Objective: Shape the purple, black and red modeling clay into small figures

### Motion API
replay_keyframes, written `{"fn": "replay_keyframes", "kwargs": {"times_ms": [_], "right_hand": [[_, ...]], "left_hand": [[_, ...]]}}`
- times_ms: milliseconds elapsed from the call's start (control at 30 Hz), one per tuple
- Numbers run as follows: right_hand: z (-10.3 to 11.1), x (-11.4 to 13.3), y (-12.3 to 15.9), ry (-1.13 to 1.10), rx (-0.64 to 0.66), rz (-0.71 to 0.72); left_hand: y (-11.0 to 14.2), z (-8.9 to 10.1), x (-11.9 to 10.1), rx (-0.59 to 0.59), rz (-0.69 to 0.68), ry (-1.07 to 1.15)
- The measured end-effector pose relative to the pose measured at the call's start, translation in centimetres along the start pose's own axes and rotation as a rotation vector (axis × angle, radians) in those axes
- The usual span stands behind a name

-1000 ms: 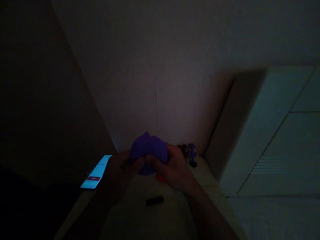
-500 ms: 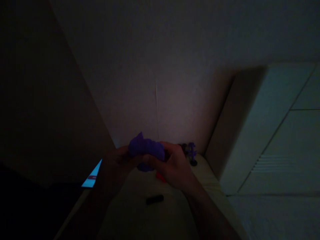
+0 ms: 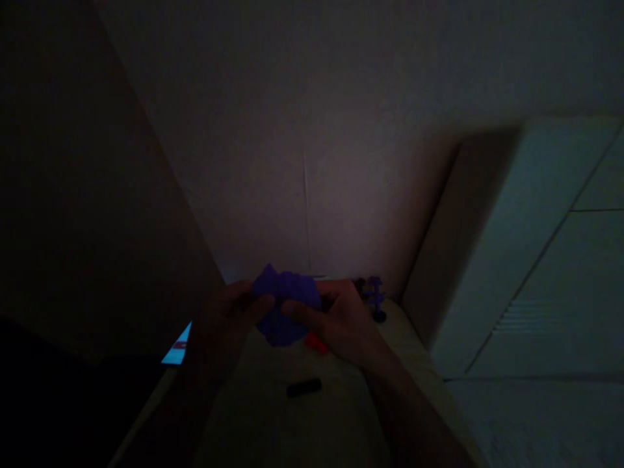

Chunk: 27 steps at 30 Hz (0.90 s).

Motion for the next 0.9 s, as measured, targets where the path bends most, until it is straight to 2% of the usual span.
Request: {"fn": "replay_keyframes", "kwargs": {"times_ms": [167,333,533,667,900], "right_hand": [[0.2,0.0,-0.1,-0.007,-0.014,0.055],[0.4,-0.1,0.2,-0.044,-0.054,0.069],[-0.1,-0.3,-0.1,-0.049,0.015,0.025],[0.4,-0.8,-0.3,-0.096,-0.053,0.021],[0.8,-1.2,-0.4,-0.075,-0.114,0.017]], "left_hand": [[0.0,0.3,0.3,-0.013,0.015,-0.016],[0.0,-0.4,0.9,0.007,0.046,0.129],[-0.1,0.3,1.1,-0.061,0.051,0.040],[0.0,0.6,1.1,-0.086,0.047,0.052],[0.0,-0.3,2.0,-0.053,0.124,0.251]]}}
Point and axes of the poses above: each hand's wrist, its own y-axis away from the middle knuckle, its own z-axis out of the back of the hand, x = y × z, the point moved 5 cm from there along -y, towards the middle knuckle, and after that the axes turned 11 degrees about -z, right-handed, at the moved point
